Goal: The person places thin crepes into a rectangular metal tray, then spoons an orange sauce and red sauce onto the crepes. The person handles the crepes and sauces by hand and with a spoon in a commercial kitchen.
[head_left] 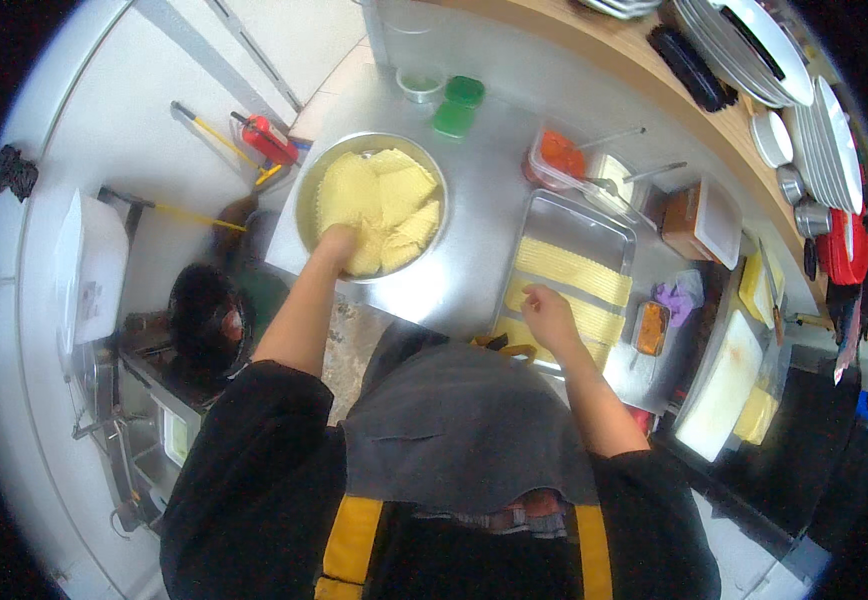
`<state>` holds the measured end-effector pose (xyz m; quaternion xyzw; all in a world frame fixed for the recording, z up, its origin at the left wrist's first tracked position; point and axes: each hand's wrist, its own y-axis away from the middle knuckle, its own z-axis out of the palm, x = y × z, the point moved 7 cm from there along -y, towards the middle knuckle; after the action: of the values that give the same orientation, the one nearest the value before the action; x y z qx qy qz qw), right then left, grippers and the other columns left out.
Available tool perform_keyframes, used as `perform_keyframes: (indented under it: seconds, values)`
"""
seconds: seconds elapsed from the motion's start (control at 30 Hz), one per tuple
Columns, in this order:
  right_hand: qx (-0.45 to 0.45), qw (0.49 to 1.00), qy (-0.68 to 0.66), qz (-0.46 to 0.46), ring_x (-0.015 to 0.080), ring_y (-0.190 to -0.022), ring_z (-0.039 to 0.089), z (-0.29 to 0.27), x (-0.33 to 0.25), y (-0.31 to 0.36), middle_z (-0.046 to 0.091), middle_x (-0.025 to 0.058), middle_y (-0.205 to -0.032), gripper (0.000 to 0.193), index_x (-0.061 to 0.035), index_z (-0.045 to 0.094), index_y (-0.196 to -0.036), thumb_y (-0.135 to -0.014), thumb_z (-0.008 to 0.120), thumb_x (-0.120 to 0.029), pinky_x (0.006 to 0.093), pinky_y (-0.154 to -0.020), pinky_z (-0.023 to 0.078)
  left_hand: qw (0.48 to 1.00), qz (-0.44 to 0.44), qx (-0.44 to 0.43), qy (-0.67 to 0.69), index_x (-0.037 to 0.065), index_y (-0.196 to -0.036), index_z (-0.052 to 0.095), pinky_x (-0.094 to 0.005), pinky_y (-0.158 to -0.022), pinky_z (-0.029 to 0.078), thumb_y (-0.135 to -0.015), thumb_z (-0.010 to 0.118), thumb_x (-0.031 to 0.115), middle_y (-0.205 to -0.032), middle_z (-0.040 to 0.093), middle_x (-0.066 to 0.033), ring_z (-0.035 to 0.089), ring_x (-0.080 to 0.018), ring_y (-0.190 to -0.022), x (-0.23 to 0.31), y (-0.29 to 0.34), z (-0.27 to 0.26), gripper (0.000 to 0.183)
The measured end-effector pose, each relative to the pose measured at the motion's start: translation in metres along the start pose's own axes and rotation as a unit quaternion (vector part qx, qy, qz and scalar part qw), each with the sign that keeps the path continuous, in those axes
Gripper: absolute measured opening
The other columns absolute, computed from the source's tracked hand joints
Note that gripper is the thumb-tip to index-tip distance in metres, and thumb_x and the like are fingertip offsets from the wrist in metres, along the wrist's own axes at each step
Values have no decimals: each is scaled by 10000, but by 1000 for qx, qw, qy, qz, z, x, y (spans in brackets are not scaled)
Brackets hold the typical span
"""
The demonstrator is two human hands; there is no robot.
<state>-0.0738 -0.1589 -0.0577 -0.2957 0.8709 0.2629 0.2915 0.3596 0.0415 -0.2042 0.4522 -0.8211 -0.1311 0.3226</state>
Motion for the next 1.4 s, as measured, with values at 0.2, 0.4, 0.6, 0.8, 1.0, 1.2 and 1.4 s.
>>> perform_keyframes:
  seconds: [0.2,0.4,0.6,0.8,1.0,1.2,1.4]
  values:
    - [-68,996,15,-52,325,-916,700,26,-62,-30,725,165,-1005,315,-35,686,-1187,-904,667,-173,420,-837,553,988,84,87,100,29,-1160,735,-437,-921,540,-832,664,92,-1137,717,-236,699,-366,-1040,45,40,-53,341]
    - [-81,991,35,-104,358,-945,695,46,-115,-48,720,179,-1013,288,-30,685,-1156,-899,659,-158,436,-849,552,917,382,40,-104,71,-1230,719,-430,-1040,501,-736,800,147,-1300,651,-234,619,-371,-1213,74,82,-54,506]
    - [-115,987,61,-96,363,-987,685,61,-130,-46,718,183,-1038,286,-31,687,-1146,-902,660,-179,450,-878,542,928,324,19,-181,67,-1220,718,-452,-982,524,-772,780,200,-1153,694,-209,652,-377,-1105,65,48,-35,472]
    - [-130,976,105,-138,373,-1053,667,65,-158,-64,705,203,-1101,354,-29,671,-1208,-899,674,-200,463,-941,524,980,176,69,66,14,-1030,734,-426,-812,546,-952,692,273,-926,738,-175,707,-331,-846,53,33,-50,274]
    - [-4,965,61,-256,384,-1325,547,70,-235,-108,553,248,-1447,792,29,477,-1457,-824,804,-319,433,-1122,436,949,148,16,278,28,-1020,722,-311,-742,517,-1044,614,232,-848,700,-10,608,-99,-789,65,49,-73,232]
    - [-217,952,-37,-212,343,-1171,658,91,-281,-172,687,243,-1233,622,-21,643,-1306,-837,822,-388,426,-1001,516,904,333,25,267,41,-1108,728,-299,-774,513,-1019,636,157,-890,707,1,613,-99,-822,115,91,-118,173]
    - [-252,954,-17,-164,341,-900,716,81,-301,-168,735,180,-920,344,-77,718,-1111,-877,789,-319,466,-814,549,892,238,86,376,41,-1185,717,-270,-779,516,-996,642,96,-992,726,-22,643,-105,-856,111,84,-126,211]
